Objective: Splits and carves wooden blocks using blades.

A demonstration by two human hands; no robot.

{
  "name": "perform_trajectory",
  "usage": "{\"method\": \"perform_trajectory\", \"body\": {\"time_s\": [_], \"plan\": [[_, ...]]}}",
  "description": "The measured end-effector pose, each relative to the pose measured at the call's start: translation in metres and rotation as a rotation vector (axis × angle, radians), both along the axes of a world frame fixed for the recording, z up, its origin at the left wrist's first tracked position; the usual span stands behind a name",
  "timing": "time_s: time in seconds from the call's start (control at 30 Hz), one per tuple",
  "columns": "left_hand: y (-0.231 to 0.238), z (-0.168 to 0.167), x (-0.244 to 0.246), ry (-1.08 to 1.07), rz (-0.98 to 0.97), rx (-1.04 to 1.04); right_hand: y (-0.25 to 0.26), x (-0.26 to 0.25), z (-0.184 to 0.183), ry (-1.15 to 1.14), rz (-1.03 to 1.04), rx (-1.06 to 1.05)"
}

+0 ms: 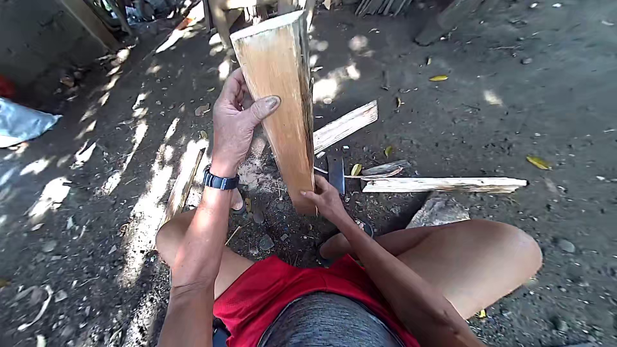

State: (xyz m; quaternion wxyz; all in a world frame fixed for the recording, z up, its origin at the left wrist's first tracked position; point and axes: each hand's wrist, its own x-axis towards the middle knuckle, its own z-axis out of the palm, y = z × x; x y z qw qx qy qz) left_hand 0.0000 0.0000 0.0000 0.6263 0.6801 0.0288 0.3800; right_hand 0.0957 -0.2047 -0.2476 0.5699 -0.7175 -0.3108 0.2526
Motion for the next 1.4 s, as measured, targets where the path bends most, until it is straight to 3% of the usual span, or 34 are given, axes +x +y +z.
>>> {"method": "perform_trajectory", "body": {"time_s": [0.13, 0.23, 0.3, 0.43, 0.57, 0.73, 0.87, 1.0, 1.13, 1.23, 1.4], "plan": [[-0.004, -0.003, -0.022, -0.112, -0.021, 0.106, 0.032, 0.022, 0.025, -0.137, 0.043, -0.044], [0.011, -0.026, -0.032, -0.12, -0.01, 0.088, 0.033, 0.032, 0.034, -0.083, -0.012, 0.008], [0.024, -0.052, -0.038, -0.018, 0.041, 0.089, 0.016, 0.034, 0.013, -0.035, -0.08, -0.029], [0.05, -0.1, -0.044, 0.163, 0.161, 0.12, -0.03, 0.036, -0.081, 0.118, -0.136, -0.396], [0.054, -0.095, -0.043, 0.157, 0.226, 0.083, -0.051, 0.037, -0.134, 0.434, -0.195, -0.617], [0.043, -0.071, -0.049, 0.078, 0.272, 0.226, -0.048, 0.042, -0.155, 0.386, -0.153, -0.647], [0.027, -0.06, -0.06, 0.19, 0.275, 0.321, -0.042, 0.032, -0.16, 0.399, -0.053, -0.72], [0.04, -0.079, -0.057, 0.028, 0.228, 0.356, -0.028, 0.028, -0.161, 0.356, 0.048, -0.728], [0.043, -0.084, -0.062, -0.004, 0.195, 0.367, -0.022, 0.024, -0.161, 0.368, 0.086, -0.718], [0.032, -0.078, -0.073, 0.111, 0.21, 0.353, -0.025, 0.023, -0.166, 0.387, 0.102, -0.74], [0.025, -0.083, -0.076, 0.129, 0.232, 0.382, -0.027, 0.025, -0.168, 0.402, 0.094, -0.756]]}}
